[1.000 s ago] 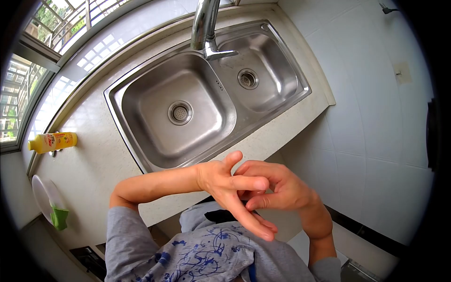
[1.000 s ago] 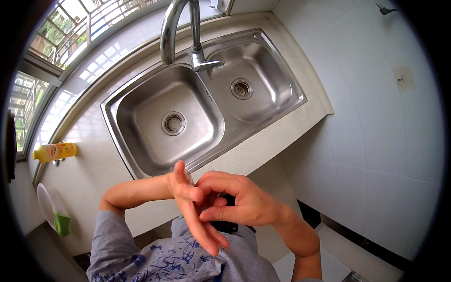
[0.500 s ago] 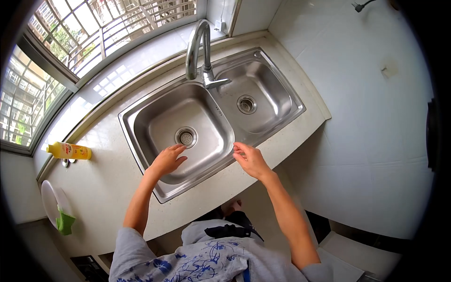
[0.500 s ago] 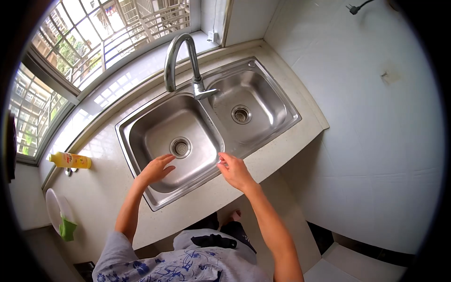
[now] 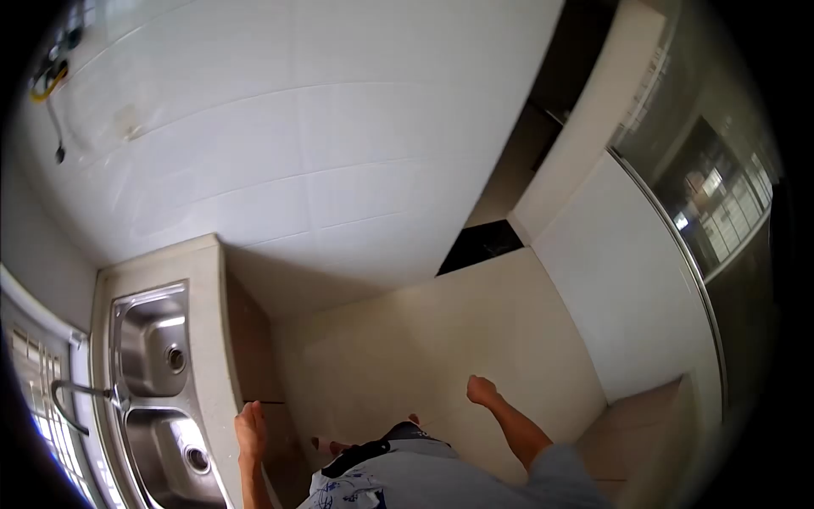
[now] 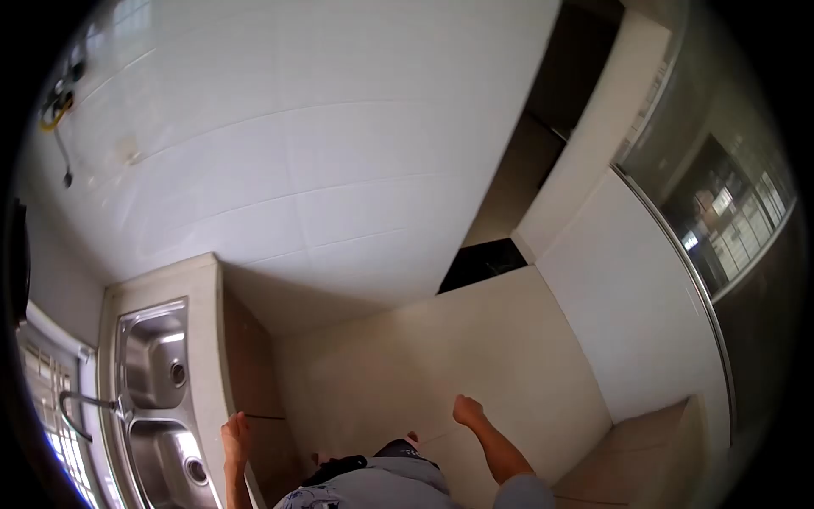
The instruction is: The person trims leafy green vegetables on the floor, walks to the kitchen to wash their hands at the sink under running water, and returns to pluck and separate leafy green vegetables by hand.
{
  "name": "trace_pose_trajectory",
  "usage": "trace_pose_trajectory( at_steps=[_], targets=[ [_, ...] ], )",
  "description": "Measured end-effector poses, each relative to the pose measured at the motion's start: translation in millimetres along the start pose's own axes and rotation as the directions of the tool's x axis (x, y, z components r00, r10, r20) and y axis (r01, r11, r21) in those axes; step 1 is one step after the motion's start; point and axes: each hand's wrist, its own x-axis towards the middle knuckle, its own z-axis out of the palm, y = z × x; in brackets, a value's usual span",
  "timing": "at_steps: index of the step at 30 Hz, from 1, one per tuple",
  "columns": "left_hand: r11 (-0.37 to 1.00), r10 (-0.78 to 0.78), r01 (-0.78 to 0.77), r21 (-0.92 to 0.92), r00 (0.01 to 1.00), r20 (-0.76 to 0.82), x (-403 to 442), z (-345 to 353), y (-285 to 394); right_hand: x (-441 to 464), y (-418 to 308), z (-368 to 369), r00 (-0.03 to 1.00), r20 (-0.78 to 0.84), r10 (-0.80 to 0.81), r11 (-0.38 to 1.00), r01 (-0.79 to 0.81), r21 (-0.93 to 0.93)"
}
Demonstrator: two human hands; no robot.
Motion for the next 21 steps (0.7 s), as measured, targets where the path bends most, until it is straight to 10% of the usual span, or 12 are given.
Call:
trace_pose_trajectory(
  at_steps=[5, 10, 20, 21],
  targets=[
    [0.858, 0.284, -0.436, 0.272, 0.843, 0.457, 46.4, 134.6, 121.9, -28.4, 161.3, 76.7, 0.946, 0.103, 0.308, 0.912, -0.324, 0.251],
    [0.725, 0.495, -0.68, 0.106, 0.622, 0.606, 82.8, 229.5, 222.0, -44.3, 220.6, 94.3, 0.87, 0.114, 0.48, 0.748, -0.473, 0.466],
    [0.639, 0.309, -0.723, 0.26, 0.552, 0.774, 204.9, 383.7, 270.8, 67.9, 332.6, 95.5, 0.791, 0.435, 0.431, 0.536, -0.612, 0.582],
    [0.668, 0.295, -0.712, 0.215, 0.52, 0.802, 217.8, 405.2, 287.2, 72.6, 341.6, 91.6, 0.699, 0.517, 0.494, 0.328, -0.701, 0.633]
  ],
)
